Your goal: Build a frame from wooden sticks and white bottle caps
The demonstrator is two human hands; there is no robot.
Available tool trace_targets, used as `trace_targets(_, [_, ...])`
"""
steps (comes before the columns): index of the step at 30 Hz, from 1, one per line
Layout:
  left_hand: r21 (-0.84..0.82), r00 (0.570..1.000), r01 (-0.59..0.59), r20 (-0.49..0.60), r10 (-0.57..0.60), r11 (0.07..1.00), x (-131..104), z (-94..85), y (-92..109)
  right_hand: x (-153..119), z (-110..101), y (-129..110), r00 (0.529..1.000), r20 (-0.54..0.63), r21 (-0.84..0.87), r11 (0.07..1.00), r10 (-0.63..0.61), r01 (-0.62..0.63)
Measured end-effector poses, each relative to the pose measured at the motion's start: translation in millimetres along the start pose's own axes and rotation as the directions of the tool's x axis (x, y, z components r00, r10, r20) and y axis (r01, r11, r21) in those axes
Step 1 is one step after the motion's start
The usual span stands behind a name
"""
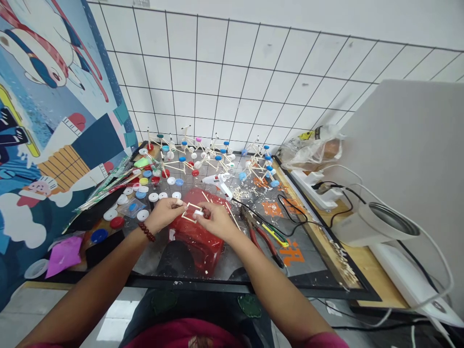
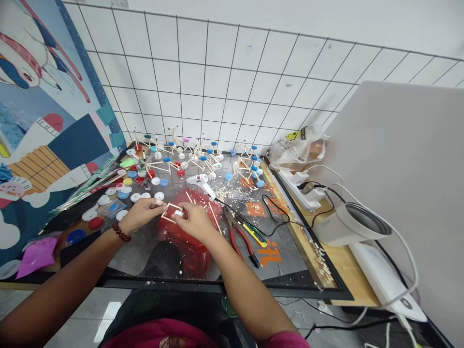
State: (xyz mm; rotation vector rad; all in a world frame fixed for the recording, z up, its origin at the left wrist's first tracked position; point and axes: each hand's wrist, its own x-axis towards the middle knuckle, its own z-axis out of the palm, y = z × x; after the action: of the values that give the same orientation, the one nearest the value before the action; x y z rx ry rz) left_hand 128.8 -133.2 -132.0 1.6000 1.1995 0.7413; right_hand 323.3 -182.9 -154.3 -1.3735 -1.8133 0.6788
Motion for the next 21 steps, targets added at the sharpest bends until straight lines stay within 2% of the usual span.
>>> trace_targets(4, [-0.022,1.000,0.003,0.021,-0.003,1.000,-1,2.4,-1,2,-2,-3,0.999,-0.050,-0.026,1.000,0.005,-0.006])
trace_targets(9, [-0.048,0.999,0.013,0.047,-0.011,0.999,1,5.4,-3,7,-1,3,0.993,-0.122,0.020,1.000,0.008,-0.005])
trace_targets(16, [-0.027,0.994,0.008,0.111,-0.005,1.000,1,7.3,0,11,2,6,0.990,-0.126,0.135,0.990,0.058,-0.041])
trace_targets(21, [0.009,0.991,-0.052,0.124,0.050,0.999,3,8.4,-5,14,6,8,0.986,-0.130,0.163,0.983,0.101,-0.079])
